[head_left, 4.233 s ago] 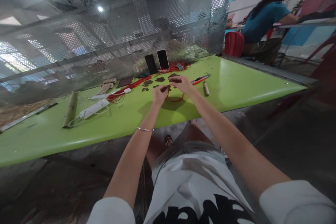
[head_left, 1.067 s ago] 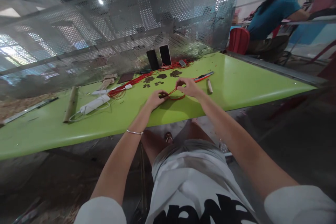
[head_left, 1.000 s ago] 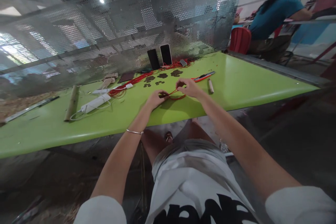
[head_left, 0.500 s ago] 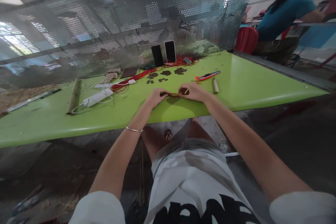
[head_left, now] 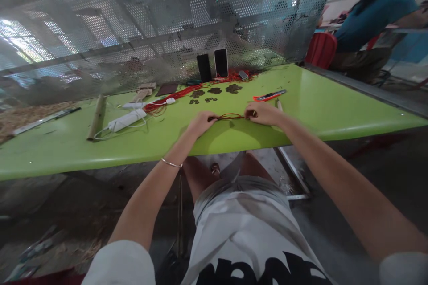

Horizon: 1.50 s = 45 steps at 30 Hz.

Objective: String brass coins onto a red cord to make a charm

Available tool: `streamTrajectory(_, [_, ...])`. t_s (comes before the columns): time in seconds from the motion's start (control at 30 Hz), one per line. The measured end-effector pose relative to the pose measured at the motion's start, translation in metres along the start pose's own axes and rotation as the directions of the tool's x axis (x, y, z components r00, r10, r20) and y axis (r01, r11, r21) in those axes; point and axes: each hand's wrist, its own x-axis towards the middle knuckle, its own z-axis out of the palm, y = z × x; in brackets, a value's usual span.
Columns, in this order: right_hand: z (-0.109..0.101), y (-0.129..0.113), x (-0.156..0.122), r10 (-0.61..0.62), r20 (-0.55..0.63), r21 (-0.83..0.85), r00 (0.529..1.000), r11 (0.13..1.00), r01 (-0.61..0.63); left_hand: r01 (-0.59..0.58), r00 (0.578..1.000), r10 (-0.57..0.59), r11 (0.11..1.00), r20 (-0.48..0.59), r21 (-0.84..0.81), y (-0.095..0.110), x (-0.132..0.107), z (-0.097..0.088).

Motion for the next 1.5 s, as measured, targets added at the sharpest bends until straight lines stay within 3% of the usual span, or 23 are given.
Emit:
streamTrajectory(0.27, [-0.004,-0.019,0.031,-0.078,0.004,-0.037,0.997,0.996,0.078,0.018,0.998,-0.014,0.998,-0.067,0.054,-0.008,0.001,-0.016])
streamTrajectory(0.43, [0.003,-0.027,0.053,-0.108,0.105,-0.035,0.989,0.993,0.113,-0.021,1.000,0.021,0.999,0.009,0.038,-0.015,0.007,-0.026])
streamTrajectory(0.73, [0.010,-0.039,0.059,0.034,0.216,-0.163,0.976,0.987,0.002,-0.159,0.976,0.167,0.985,0.138,-0.068,0.003,0.015,-0.013])
streamTrajectory(0.87, [0.012,-0.035,0.056,0.046,0.213,-0.148,0.976,0.989,-0.015,-0.134,0.975,0.148,0.986,0.167,-0.095,0.005,0.014,-0.012])
streamTrajectory(1.2, [0.010,-0.042,0.060,-0.061,0.306,-0.188,0.950,0.974,0.123,0.021,0.987,0.003,0.989,0.164,-0.145,0.008,0.006,-0.013])
streamTrajectory(1.5, [0.018,-0.034,0.056,-0.176,0.231,-0.153,0.957,0.965,0.214,0.040,0.958,0.015,0.982,0.287,-0.184,0.003,0.005,-0.023])
